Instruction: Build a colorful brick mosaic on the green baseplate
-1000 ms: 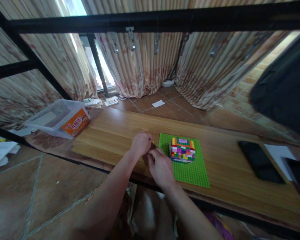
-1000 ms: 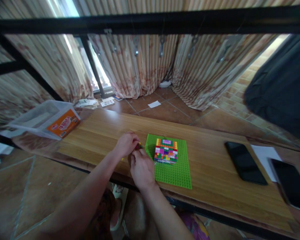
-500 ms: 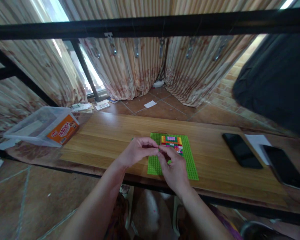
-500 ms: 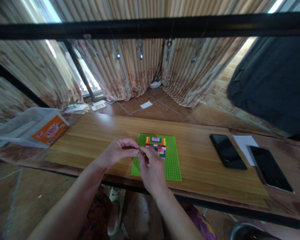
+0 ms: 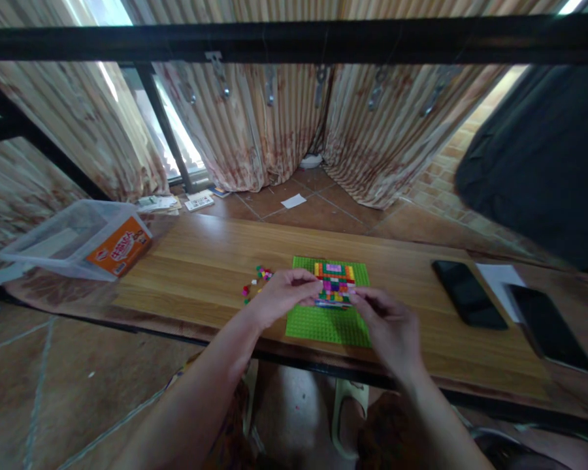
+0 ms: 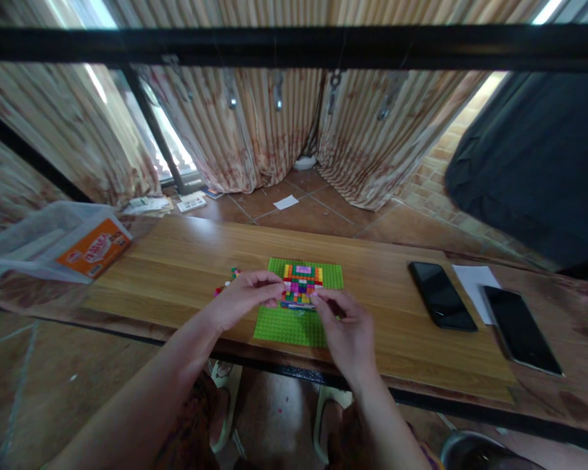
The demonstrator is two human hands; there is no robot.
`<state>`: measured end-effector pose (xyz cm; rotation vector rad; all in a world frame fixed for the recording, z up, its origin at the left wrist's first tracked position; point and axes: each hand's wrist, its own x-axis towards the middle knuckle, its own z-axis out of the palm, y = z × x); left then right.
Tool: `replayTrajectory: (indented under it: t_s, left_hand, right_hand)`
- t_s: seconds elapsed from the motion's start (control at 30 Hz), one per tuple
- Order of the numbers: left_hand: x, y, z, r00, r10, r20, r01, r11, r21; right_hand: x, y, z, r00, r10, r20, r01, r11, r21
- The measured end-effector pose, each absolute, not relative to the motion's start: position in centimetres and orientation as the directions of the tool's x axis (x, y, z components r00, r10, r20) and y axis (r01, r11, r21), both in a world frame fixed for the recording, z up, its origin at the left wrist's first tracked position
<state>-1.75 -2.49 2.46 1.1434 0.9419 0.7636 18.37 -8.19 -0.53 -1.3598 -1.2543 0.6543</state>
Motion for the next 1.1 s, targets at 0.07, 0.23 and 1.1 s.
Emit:
replayTrajectory:
  t_s: [0.07,0.23,1.1]
  left_hand:
    - [-2.2,-2.0,2.2,0.330,0.927,-0.178,0.009,0.186,0.983]
    - [-2.3,-1.3,1.5,0.236,0.965,-0.116,0.151,0.082,0.985]
    - [-1.3,-1.1,-0.1,0.261,0.964,-0.052,0.298,-0.029,0.954]
  right_hand:
    - [19.7,-7.6,-1.1,0.404,0.896,0.186,0.226,0.099,-0.969]
    - [20.3,-6.7,-1.6,0.405,0.910,0.090,0.182,0.016,-0.983]
    - [19.3,-6.1,-1.8,0.418,0.903,-0.097,-0.041,-0.088,-0.995]
